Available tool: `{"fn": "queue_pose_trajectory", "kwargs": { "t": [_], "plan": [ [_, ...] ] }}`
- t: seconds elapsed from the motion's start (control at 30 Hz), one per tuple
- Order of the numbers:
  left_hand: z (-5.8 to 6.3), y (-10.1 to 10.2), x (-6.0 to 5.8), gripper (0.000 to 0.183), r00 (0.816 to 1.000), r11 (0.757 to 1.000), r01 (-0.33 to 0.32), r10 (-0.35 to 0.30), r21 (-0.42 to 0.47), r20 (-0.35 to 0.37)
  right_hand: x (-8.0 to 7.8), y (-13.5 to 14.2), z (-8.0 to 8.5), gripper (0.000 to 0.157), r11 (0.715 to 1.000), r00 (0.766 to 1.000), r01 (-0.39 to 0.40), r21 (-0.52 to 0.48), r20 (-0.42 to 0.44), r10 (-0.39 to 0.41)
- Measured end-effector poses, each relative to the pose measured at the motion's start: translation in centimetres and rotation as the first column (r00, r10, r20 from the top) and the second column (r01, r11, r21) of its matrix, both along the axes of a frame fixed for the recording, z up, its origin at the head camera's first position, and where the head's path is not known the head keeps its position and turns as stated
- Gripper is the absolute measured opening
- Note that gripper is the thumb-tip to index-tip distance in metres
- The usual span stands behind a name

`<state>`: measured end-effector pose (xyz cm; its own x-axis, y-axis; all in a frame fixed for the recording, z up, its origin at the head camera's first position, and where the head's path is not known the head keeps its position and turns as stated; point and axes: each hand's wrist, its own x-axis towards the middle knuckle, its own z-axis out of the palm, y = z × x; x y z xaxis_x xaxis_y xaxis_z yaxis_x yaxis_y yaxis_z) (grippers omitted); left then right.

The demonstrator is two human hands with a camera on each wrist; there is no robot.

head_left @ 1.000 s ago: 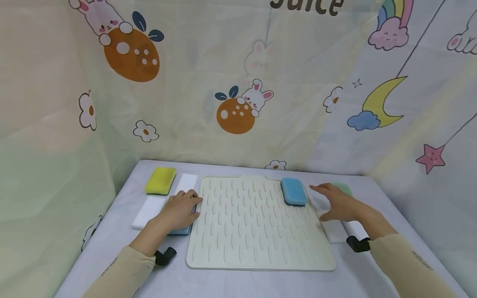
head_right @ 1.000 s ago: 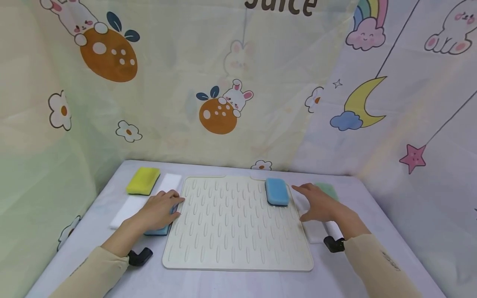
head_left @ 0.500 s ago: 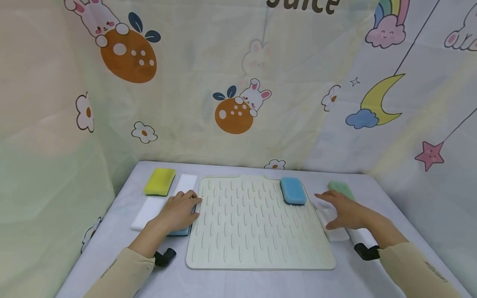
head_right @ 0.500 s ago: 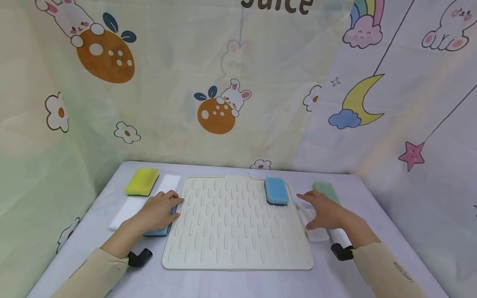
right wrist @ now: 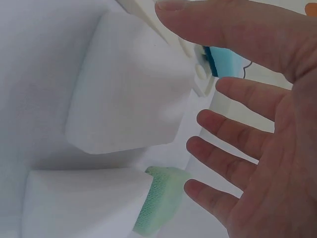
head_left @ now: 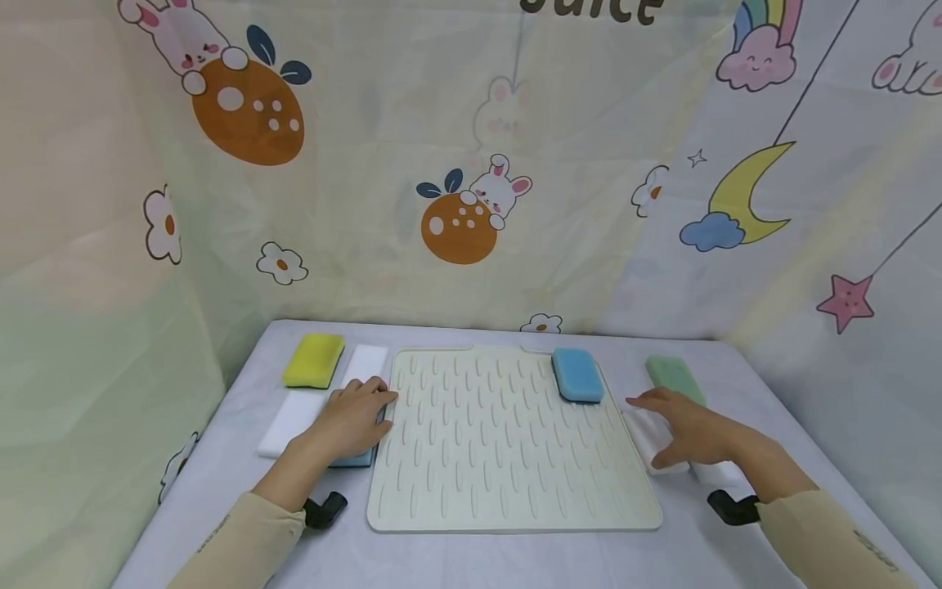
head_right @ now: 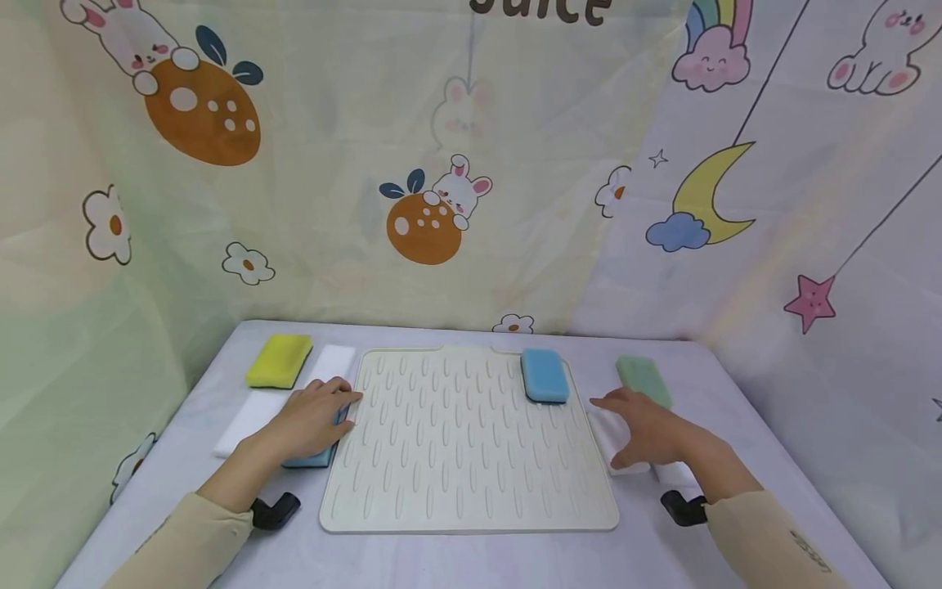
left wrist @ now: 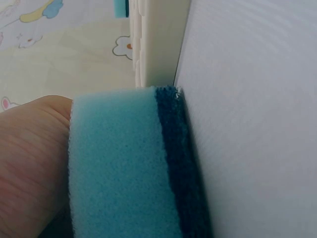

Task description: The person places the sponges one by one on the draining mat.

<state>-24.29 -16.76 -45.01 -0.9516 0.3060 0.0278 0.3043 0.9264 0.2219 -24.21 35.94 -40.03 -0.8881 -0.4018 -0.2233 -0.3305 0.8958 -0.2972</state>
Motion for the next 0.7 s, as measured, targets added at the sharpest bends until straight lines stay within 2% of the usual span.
{"fn": "queue_pose_trajectory", "kwargs": {
  "t": [0.37, 0.7],
  "plan": [
    [0.1, 0.1, 0.1, 0.049, 1.000, 1.000, -0.006, 0.006, 0.003, 0.006, 0.6, 0.5, -0.6, 0.102, 1.000, 1.000, -0.011, -0.023, 0.019, 0.012],
    [0.3, 0.1, 0.4, 0.048, 1.000, 1.000, -0.002, 0.002, 0.007, 0.007, 0.4, 0.6, -1.7, 0.104, 1.000, 1.000, 0.020, -0.002, 0.014, -0.020]
  ]
}}
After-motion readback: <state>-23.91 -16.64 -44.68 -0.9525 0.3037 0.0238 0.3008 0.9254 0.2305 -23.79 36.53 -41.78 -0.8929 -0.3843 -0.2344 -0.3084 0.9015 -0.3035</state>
